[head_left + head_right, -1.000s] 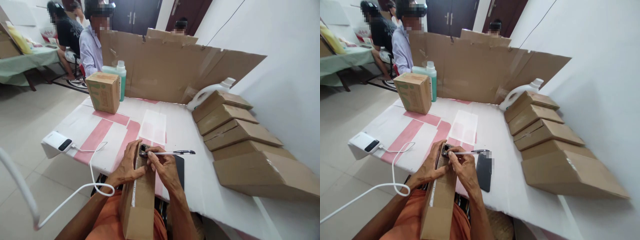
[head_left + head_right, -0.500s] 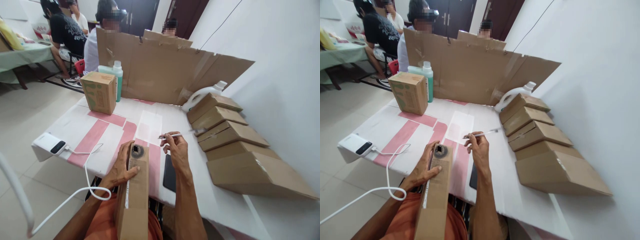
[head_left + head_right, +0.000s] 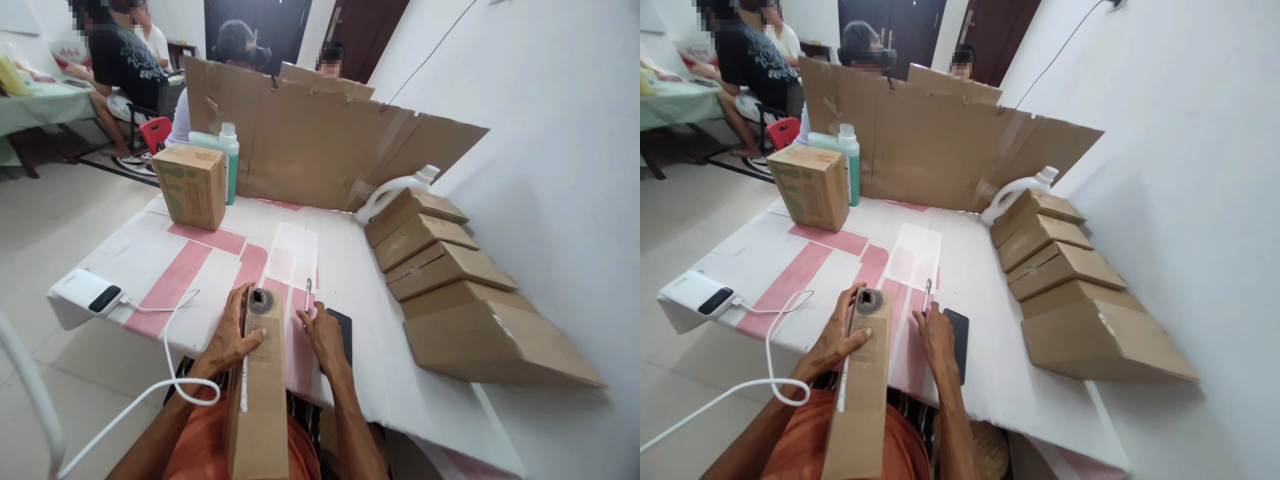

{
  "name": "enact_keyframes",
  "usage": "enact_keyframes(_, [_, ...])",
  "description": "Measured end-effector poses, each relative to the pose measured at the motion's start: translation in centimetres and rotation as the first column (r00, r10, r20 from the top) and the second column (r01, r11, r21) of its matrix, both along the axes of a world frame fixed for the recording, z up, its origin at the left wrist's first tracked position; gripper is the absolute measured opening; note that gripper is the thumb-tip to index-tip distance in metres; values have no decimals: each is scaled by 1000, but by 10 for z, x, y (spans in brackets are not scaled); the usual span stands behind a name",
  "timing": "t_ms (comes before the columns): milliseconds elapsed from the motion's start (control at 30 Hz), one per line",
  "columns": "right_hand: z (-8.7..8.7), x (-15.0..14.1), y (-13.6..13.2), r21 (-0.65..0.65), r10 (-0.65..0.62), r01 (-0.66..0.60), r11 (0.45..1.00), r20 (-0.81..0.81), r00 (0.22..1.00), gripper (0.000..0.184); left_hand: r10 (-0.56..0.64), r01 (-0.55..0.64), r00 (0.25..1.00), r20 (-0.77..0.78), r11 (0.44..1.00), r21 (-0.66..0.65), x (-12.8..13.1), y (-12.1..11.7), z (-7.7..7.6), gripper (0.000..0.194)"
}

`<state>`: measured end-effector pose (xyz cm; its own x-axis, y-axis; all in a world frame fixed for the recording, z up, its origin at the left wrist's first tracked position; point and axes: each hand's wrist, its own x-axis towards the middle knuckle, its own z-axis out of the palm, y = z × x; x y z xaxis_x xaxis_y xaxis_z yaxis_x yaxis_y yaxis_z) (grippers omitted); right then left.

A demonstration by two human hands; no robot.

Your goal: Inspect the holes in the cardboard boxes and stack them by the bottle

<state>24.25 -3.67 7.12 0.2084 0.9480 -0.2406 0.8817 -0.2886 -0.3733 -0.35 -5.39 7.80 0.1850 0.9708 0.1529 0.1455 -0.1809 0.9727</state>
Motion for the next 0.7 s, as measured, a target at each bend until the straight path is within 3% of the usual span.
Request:
enact_keyframes(133, [-6, 30, -43, 132, -157, 132, 982, 202, 967, 51, -22, 22, 1000, 21, 1000, 12, 0, -1, 4, 86])
enact_keyframes(233, [-15, 45, -67, 41, -222, 219, 975, 294, 930, 53, -40, 39, 999, 31, 999, 23, 2, -2, 7, 86])
enact_keyframes(433, [-25, 50, -59, 1, -401, 401, 916, 0, 916, 65, -52, 54, 998, -19, 995, 86, 4, -7, 19, 86])
enact_keyframes(533, [-28, 47, -59, 13, -389, 412, 911, -304, 870, 53, -46, 48, 999, -28, 992, 114, 2, -10, 24, 87])
enact_keyframes(600, [-25, 40, -68, 45, -340, 442, 896, -573, 746, 48, -53, 54, 998, -16, 991, 120, 1, -11, 26, 87])
enact_keyframes(700, [-5, 22, -92, -40, -294, 525, 850, -863, 411, 56, -70, 70, 998, -2, 991, 114, -1, -12, 26, 89])
